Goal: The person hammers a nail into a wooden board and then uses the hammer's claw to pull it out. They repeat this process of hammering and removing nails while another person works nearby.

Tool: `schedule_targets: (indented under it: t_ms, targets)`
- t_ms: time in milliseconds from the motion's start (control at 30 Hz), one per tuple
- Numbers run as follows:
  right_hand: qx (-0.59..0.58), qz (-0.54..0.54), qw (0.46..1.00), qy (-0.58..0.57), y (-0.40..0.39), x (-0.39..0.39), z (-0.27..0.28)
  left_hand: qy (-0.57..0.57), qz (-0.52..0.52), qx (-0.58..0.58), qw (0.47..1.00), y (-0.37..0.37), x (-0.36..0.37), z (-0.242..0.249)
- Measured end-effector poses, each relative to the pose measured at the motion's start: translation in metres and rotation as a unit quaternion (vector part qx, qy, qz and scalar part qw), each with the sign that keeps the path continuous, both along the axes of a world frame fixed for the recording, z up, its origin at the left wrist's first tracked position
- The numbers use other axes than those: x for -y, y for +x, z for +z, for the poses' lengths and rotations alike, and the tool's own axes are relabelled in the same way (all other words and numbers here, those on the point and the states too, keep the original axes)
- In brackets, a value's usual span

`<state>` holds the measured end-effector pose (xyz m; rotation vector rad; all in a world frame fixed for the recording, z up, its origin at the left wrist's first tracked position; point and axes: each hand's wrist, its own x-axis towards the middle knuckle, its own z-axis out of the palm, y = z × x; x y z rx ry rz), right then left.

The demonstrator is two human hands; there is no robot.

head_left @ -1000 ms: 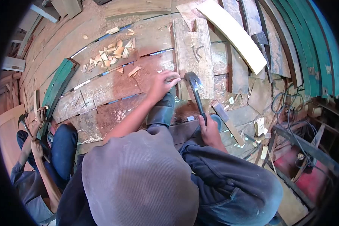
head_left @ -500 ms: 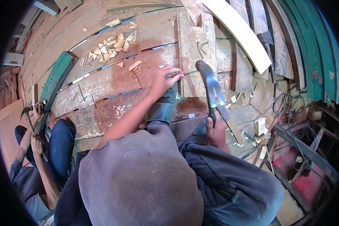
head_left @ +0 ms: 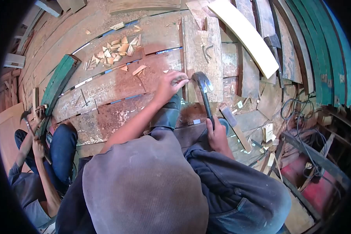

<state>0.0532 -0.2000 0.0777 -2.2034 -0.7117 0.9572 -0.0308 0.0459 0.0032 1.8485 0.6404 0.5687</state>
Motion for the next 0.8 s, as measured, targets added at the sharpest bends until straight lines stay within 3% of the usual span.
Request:
schedule_targets:
  t_ms: [133,233,300,600,733,800]
  targets:
    - [0.018,0.004,0.998,0.064,-0.003,0.010,0.005,0.025,0.010,0.020,0.999,-0.001,-0.001,-0.003]
    - [0.067,0.034,0.991,0.108,0.004,0.011,0.008,-0.044,0.008,-0.013,0.999,-0.001,-0.001,0.000]
    - [0.074,0.041,0.988,0.125,0.005,0.010,0.008,-0.029,-0.006,0.005,1.000,0.001,-0.001,-0.002]
    - [-0.018,-0.059,0.997,0.055,-0.008,0.023,-0.001,0.010,-0.032,0.032,0.999,0.000,-0.005,-0.007]
    - [-0.020,-0.054,0.997,0.055,-0.007,0.026,-0.008,0.033,-0.036,0.041,0.998,-0.005,-0.005,-0.009]
    - [-0.030,-0.044,0.997,0.051,-0.008,0.027,-0.010,-0.010,-0.029,0.031,0.999,-0.008,-0.004,-0.008]
